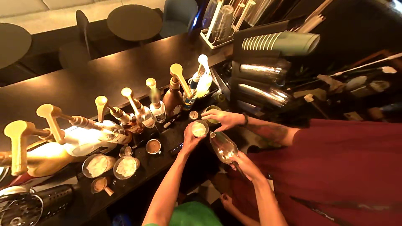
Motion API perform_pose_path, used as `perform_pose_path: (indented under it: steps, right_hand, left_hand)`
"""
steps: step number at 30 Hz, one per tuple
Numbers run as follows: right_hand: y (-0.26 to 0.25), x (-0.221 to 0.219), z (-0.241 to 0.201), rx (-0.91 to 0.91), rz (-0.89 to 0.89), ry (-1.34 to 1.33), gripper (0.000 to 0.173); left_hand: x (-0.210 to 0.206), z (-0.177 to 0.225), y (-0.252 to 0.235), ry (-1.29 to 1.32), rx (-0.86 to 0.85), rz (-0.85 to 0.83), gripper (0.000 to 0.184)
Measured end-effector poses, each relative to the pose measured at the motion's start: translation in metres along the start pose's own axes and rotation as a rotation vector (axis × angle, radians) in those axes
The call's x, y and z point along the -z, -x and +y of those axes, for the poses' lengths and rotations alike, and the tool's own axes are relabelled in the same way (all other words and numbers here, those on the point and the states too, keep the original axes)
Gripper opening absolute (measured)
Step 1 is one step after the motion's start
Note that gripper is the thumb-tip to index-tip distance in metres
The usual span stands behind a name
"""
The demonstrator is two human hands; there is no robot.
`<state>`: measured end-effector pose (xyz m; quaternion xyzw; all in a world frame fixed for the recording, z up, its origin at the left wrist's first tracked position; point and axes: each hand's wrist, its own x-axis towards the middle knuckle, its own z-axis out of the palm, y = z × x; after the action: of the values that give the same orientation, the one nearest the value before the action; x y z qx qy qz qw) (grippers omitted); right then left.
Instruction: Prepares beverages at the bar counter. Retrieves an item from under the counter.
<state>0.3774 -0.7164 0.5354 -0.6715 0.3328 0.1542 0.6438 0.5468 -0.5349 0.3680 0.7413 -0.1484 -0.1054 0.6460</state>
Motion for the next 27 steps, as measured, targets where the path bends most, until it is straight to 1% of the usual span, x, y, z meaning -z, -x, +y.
perform_pose_path:
  steps: [4, 9, 11, 14, 16, 17, 19, 20, 22, 23, 24, 26, 27]
  right_hand:
    - [0.013, -0.01, -0.011, -0.015, 0.019, 0.024, 0.024]
    - [0.021, -0.019, -0.007, -0.03, 0.023, -0.014, 0.022]
    - [0.03, -0.025, -0.013, -0.027, 0.027, -0.008, 0.022]
    - [0.061, -0.049, -0.059, -0.023, 0.005, 0.103, 0.031]
    - [0.054, -0.058, -0.078, 0.012, -0.095, 0.181, 0.032]
    - [0.05, -0.062, -0.084, 0.015, -0.145, 0.2, 0.035]
    - [0.048, -0.065, -0.078, -0.004, -0.16, 0.187, 0.036]
    - [0.047, -0.062, -0.061, -0.007, -0.133, 0.146, 0.032]
    - [0.034, -0.044, 0.009, 0.037, -0.102, 0.05, 0.024]
    - [0.027, -0.04, 0.037, 0.059, -0.103, 0.034, 0.024]
    - [0.023, -0.041, 0.053, 0.072, -0.117, 0.035, 0.026]
    - [0.022, -0.055, 0.061, 0.078, -0.158, 0.071, 0.028]
    - [0.024, -0.065, 0.062, 0.081, -0.18, 0.092, 0.03]
  left_hand:
    - [0.0, -0.004, 0.001, -0.061, -0.005, 0.023, 0.1]
    - [-0.001, -0.005, 0.004, -0.074, 0.005, 0.032, 0.098]
    - [0.0, -0.002, 0.005, -0.082, 0.001, 0.038, 0.099]
    - [0.002, 0.009, 0.01, -0.067, -0.025, 0.047, 0.112]
    - [0.007, 0.014, 0.024, -0.096, -0.036, 0.07, 0.11]
    - [0.012, 0.017, 0.037, -0.12, -0.034, 0.086, 0.104]
    - [0.023, 0.027, 0.072, -0.162, -0.024, 0.135, 0.081]
    - [0.029, 0.03, 0.096, -0.172, -0.044, 0.164, 0.068]
    - [0.043, 0.031, 0.149, -0.196, -0.109, 0.212, 0.045]
    - [0.05, 0.028, 0.177, -0.215, -0.13, 0.221, 0.037]
    - [0.058, 0.02, 0.205, -0.235, -0.139, 0.218, 0.031]
    - [0.075, -0.007, 0.262, -0.286, -0.107, 0.185, 0.025]
    - [0.083, -0.022, 0.291, -0.306, -0.05, 0.157, 0.024]
